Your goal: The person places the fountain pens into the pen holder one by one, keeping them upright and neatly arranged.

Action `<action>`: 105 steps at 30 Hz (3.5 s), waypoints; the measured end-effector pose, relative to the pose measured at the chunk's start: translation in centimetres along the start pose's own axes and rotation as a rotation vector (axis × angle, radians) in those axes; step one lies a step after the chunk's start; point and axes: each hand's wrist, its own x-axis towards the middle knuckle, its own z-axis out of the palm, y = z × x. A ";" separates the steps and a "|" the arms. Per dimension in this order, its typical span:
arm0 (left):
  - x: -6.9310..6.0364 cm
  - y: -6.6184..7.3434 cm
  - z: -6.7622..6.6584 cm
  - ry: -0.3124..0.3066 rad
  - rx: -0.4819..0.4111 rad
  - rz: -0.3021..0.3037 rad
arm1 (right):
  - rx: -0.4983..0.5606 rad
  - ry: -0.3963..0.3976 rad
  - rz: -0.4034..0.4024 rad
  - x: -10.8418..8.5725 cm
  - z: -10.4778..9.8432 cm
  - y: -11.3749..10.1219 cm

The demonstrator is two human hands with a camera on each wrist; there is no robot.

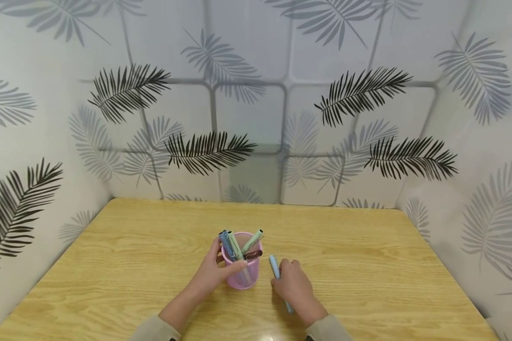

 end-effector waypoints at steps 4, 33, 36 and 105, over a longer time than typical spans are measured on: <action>0.0 -0.1 0.0 -0.003 -0.003 0.006 | -0.002 -0.004 0.005 0.1 0.0 -0.1; 0.2 -0.1 -0.1 -0.009 -0.003 0.005 | 0.065 -0.002 0.047 0.1 -0.3 0.1; 0.2 -0.1 -0.1 -0.007 -0.003 0.001 | 0.078 0.001 0.041 0.0 -0.4 0.1; 1.6 -3.0 0.2 0.017 0.031 0.028 | 0.392 0.256 -0.065 -2.5 -4.1 -2.2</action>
